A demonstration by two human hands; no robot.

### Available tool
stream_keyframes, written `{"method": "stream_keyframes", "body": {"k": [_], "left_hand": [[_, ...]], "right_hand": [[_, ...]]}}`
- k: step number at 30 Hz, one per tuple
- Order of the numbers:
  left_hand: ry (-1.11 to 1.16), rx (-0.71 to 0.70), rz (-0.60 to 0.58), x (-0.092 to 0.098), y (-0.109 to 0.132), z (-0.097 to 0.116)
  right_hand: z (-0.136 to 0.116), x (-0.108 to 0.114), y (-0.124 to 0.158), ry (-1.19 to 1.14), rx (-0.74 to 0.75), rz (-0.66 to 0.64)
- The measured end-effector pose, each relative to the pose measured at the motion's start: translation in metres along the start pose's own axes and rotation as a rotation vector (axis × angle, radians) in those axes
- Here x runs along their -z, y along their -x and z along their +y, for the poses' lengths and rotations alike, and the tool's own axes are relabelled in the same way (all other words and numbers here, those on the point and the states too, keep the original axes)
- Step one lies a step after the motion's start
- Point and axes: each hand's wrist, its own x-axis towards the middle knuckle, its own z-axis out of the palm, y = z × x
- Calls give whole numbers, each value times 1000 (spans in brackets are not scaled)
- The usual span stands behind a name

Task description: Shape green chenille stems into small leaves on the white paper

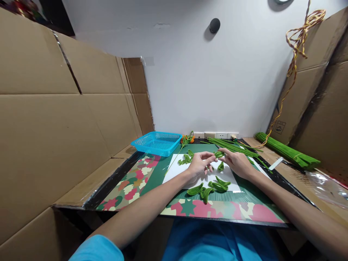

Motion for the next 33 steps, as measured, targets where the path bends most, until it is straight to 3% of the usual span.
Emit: {"method": "stream_keyframes", "body": {"k": [18,33], "left_hand": [[-15,-52,103,8,-11,-11],[-23,-40,135,3,-6,2]], "right_hand": [[1,0,1,-8,-62,82],[3,2,1,19,-84,84]]}}
